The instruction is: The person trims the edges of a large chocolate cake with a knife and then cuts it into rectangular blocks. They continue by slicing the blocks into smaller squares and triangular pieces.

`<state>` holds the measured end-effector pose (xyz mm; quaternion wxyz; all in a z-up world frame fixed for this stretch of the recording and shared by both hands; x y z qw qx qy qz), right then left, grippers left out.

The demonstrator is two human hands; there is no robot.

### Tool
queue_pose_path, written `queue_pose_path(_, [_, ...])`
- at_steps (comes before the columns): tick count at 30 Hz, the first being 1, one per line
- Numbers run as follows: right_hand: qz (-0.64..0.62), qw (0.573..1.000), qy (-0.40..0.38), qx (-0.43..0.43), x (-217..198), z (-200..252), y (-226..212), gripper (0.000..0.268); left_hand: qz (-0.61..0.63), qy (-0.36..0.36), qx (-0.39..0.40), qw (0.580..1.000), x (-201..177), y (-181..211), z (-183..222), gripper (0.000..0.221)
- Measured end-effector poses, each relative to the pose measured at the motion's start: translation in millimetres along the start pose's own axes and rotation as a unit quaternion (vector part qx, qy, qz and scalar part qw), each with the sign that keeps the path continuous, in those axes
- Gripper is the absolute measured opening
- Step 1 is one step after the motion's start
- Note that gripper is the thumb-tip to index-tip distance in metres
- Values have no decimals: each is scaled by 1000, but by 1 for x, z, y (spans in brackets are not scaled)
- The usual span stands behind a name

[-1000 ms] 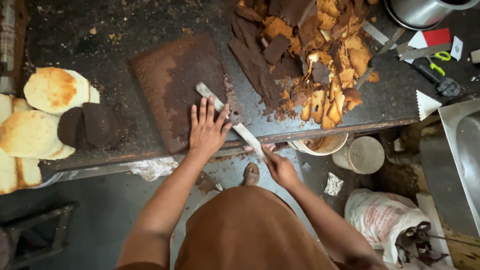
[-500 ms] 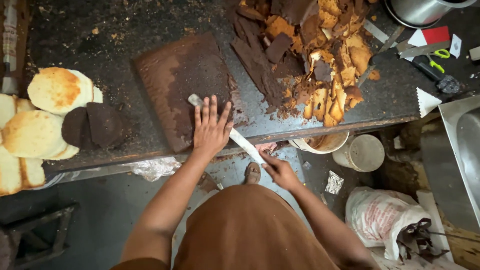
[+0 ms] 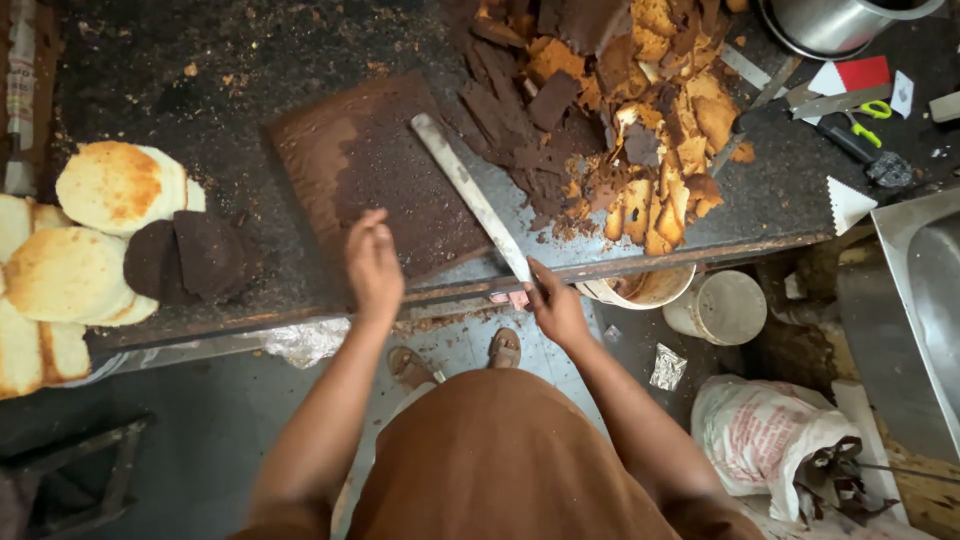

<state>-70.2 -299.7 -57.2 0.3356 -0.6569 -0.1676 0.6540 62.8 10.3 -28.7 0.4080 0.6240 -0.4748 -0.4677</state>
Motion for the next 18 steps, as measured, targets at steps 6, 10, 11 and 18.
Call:
queue_pose_path(6, [-43, 995, -53, 74, 13, 16, 28, 26, -75, 100, -103, 987, -92, -52, 1, 62])
queue_pose_path(10, [-51, 991, -69, 99, 22, -6, 42, 25, 40, 26, -148, 988, -7, -50, 21, 107])
queue_pose_path(11, [-49, 993, -57, 89, 18, -15, 42, 26, 19, 10, -158, 987, 11, -43, 27, 112])
queue_pose_path(18, [-63, 989, -73, 115, 27, -13, 77, 28, -300, -273, 102, 908, 115, 44, 18, 78])
Point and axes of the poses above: each hand's wrist, its own z-axis away from the middle knuckle, its own x-axis out of the palm, y = z × x, the point moved 9 cm from there along -z, towards the middle knuckle, and after that the axes turned 14 degrees about z, right-handed, at the moved point
